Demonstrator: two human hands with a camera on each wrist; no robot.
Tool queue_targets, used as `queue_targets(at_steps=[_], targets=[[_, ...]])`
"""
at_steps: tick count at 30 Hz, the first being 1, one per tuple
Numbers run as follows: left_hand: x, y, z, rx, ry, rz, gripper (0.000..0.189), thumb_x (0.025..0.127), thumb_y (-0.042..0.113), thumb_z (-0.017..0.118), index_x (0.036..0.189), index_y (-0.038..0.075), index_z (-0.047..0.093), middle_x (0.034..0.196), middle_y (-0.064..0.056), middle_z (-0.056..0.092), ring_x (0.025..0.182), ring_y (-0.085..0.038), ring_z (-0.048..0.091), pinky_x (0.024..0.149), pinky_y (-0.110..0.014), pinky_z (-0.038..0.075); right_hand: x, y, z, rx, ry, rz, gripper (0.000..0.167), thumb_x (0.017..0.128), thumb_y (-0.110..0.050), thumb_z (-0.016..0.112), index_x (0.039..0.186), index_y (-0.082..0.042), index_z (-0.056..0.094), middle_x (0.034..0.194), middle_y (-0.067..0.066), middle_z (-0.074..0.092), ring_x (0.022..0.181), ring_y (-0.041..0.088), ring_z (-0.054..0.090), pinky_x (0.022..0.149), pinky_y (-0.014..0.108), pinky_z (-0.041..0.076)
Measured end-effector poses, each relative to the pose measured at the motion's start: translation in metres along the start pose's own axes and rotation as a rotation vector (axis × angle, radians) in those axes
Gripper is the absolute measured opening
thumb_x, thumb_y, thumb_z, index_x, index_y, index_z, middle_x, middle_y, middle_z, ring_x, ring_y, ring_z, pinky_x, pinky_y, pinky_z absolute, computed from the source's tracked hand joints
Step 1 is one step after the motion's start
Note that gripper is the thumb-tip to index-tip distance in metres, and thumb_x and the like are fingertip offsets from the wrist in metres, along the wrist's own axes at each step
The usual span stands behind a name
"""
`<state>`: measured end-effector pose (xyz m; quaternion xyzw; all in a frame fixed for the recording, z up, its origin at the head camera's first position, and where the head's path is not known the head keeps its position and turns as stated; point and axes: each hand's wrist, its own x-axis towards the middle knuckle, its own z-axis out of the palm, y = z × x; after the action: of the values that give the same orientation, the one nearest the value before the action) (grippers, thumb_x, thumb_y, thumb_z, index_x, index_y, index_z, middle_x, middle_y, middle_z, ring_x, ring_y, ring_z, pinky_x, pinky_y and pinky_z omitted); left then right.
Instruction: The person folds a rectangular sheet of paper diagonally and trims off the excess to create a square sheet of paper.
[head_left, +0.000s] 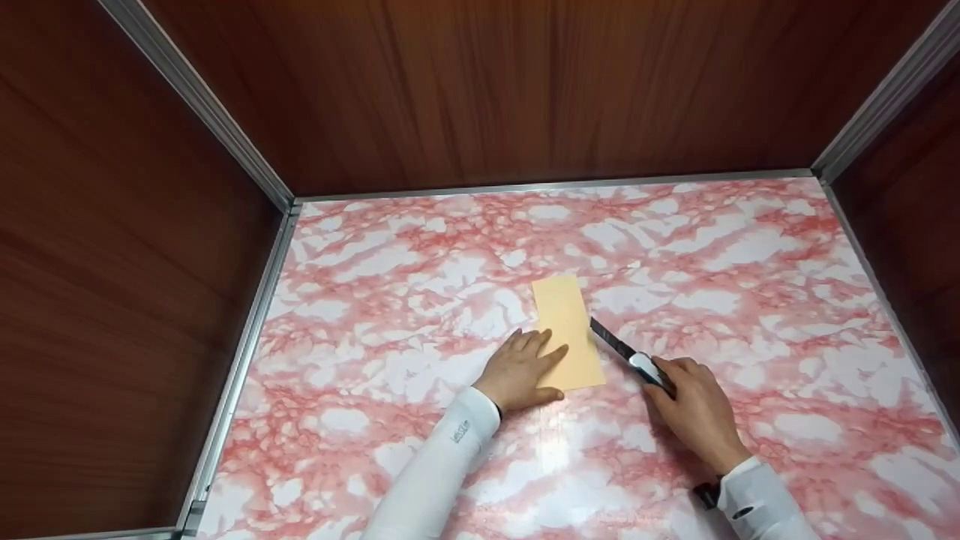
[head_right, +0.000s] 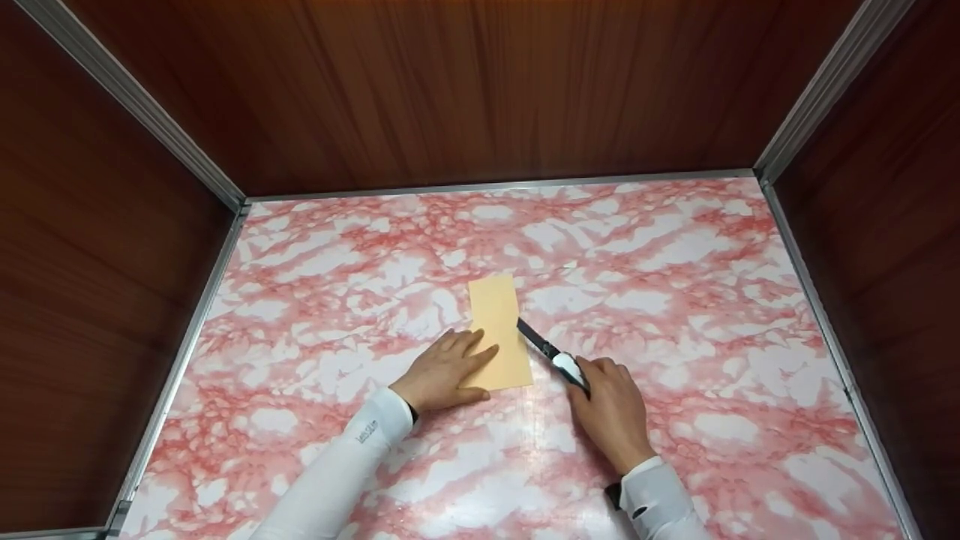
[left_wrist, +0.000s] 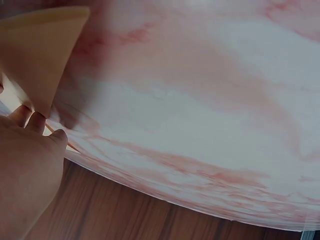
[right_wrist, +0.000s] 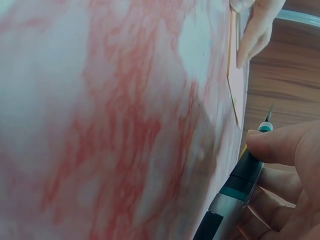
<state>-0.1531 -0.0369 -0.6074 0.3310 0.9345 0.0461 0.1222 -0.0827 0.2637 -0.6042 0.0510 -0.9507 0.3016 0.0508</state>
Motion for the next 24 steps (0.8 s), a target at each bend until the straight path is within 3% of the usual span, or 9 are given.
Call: queue_targets(at_steps=[6, 10, 13, 18, 24], targets=[[0.001, 0.001, -0.002, 0.003, 0.034, -0.001, 0.071, 0.1, 0.065, 0.048, 0.16, 0.027, 0.039, 0.166, -0.01, 0.029, 0.151, -0.026, 0.028, 0.125, -0.043, 0.011, 0.0, -0.001, -0.001, 0.005, -0.005, 0.017, 0.05, 0.092, -0.018, 0.078, 0.137, -0.002, 0.064, 0.116, 0.015, 0.064, 0.1, 0.032, 0.055, 0.078, 0.048, 0.046], [0.002, 0.001, -0.002, 0.075, 0.111, 0.031, 0.061, 0.103, 0.061, 0.044, 0.154, 0.027, 0.05, 0.161, -0.012, 0.039, 0.143, -0.025, 0.041, 0.121, -0.038, 0.026, 0.0, -0.002, -0.003, 0.009, -0.01, 0.027, 0.05, 0.092, -0.019, 0.077, 0.138, -0.002, 0.064, 0.116, 0.015, 0.064, 0.101, 0.032, 0.055, 0.08, 0.049, 0.046], [0.002, 0.0, 0.0, 0.13, 0.16, 0.058, 0.054, 0.105, 0.055, 0.049, 0.151, 0.028, 0.054, 0.158, -0.013, 0.043, 0.139, -0.025, 0.046, 0.116, -0.037, 0.035, 0.0, -0.001, -0.003, 0.008, -0.014, 0.03, 0.05, 0.092, -0.019, 0.077, 0.138, -0.002, 0.064, 0.116, 0.015, 0.063, 0.101, 0.032, 0.055, 0.08, 0.05, 0.047], [0.002, 0.0, 0.006, 0.141, 0.23, 0.076, 0.048, 0.101, 0.037, 0.056, 0.147, 0.028, 0.059, 0.154, -0.015, 0.048, 0.133, -0.026, 0.051, 0.109, -0.038, 0.042, -0.001, -0.002, -0.003, 0.005, -0.023, 0.045, 0.05, 0.093, -0.02, 0.077, 0.138, -0.002, 0.064, 0.116, 0.015, 0.063, 0.099, 0.031, 0.055, 0.079, 0.048, 0.046], [0.005, 0.001, 0.008, 0.16, 0.321, 0.056, 0.036, 0.103, 0.036, 0.062, 0.137, 0.029, 0.068, 0.145, -0.011, 0.059, 0.119, -0.022, 0.059, 0.094, -0.035, 0.052, -0.002, -0.004, -0.004, 0.003, -0.04, 0.064, 0.05, 0.094, -0.022, 0.076, 0.138, -0.002, 0.063, 0.117, 0.015, 0.063, 0.1, 0.031, 0.054, 0.08, 0.048, 0.046]])
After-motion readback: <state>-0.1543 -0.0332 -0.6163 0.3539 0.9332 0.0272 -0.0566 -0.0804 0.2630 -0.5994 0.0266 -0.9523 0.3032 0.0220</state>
